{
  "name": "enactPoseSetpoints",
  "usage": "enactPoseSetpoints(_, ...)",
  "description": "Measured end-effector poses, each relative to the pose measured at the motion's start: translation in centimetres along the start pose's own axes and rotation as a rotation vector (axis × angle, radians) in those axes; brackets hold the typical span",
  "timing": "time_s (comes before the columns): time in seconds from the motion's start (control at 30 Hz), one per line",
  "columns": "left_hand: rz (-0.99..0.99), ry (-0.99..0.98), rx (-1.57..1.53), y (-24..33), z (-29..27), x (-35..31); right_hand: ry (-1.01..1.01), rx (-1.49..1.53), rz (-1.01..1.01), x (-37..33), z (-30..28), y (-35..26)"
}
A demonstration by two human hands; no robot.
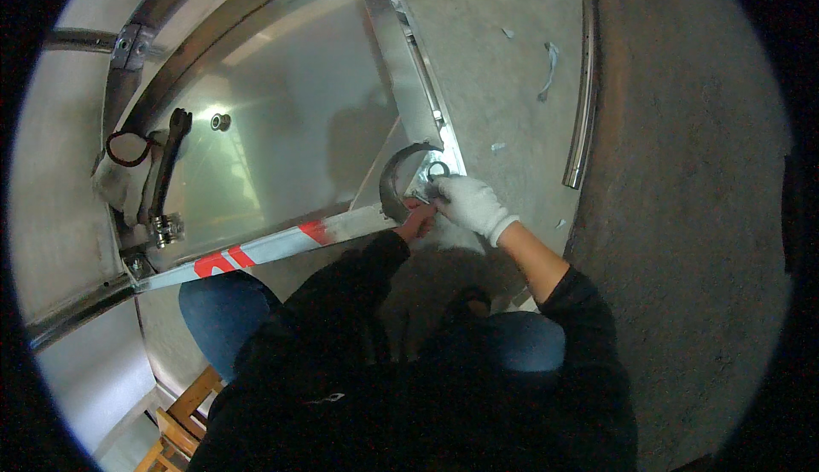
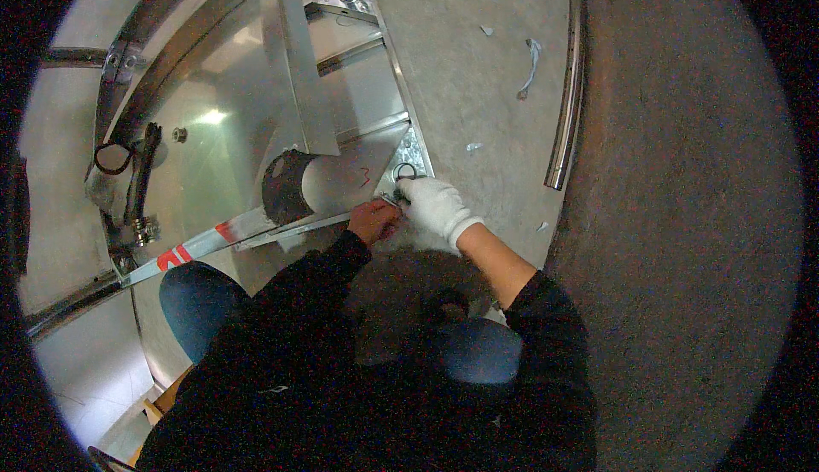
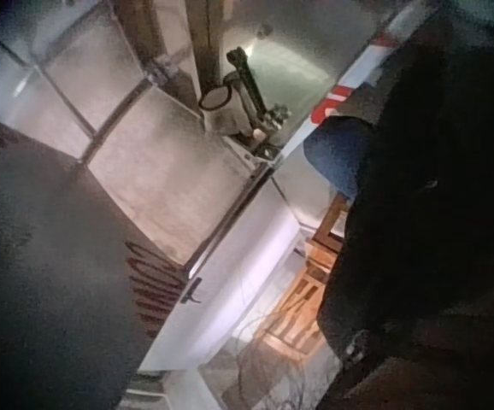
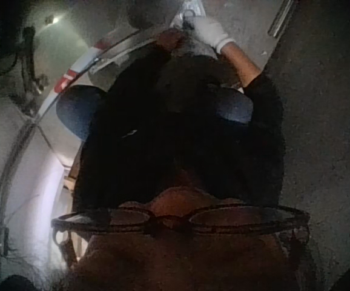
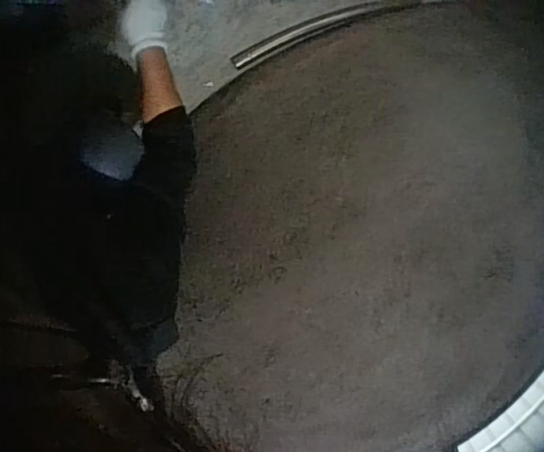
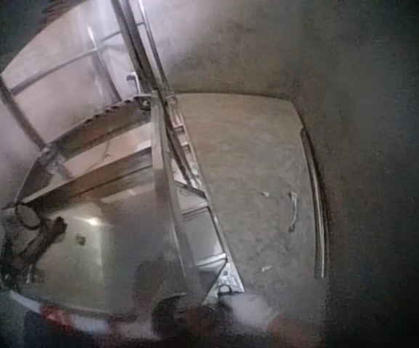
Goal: The person kneels on the floor and assembles a metal structure by inserting bolts and tightening them with a wrench. They repeatedly wipe the metal surface with a cloth and handle various metal components.
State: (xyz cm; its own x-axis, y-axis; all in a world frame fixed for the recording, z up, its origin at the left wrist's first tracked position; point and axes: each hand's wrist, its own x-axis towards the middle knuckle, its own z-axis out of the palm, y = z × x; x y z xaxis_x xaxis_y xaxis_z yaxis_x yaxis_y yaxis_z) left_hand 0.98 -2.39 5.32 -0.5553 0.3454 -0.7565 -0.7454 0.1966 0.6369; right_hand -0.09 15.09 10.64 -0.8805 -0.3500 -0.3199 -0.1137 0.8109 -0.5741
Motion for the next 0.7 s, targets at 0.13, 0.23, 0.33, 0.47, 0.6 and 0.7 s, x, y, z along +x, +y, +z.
enactPoseSetpoints(0.13, -0.034, -0.030, 0.003, 0.0, -0.1, 0.4, 0.003, -0.058, -0.075, -0.1, 0.1, -0.4)
enactPoseSetpoints(0.23, -0.032, -0.026, 0.027, 0.1, -0.1, 0.3, -0.006, -0.097, -0.113, 0.1, 0.4, -0.5)
enactPoseSetpoints(0.33, 0.057, 0.102, 0.152, 0.0, -0.7, 0.3, 0.017, -0.212, -0.122, 0.3, 0.4, -1.2)
enactPoseSetpoints(0.47, 0.237, 0.347, 0.399, -1.0, -3.2, 0.8, 0.122, -0.418, -0.136, 1.4, -0.1, -2.0)
enactPoseSetpoints(0.6, 0.528, 0.326, 0.272, -1.4, -3.8, 1.1, 0.232, -0.453, -0.318, 4.1, 0.7, -0.5)
enactPoseSetpoints(0.7, 0.564, 0.278, 0.323, -0.4, -2.7, 0.6, 0.178, -0.498, -0.487, 5.2, -0.9, -1.2)
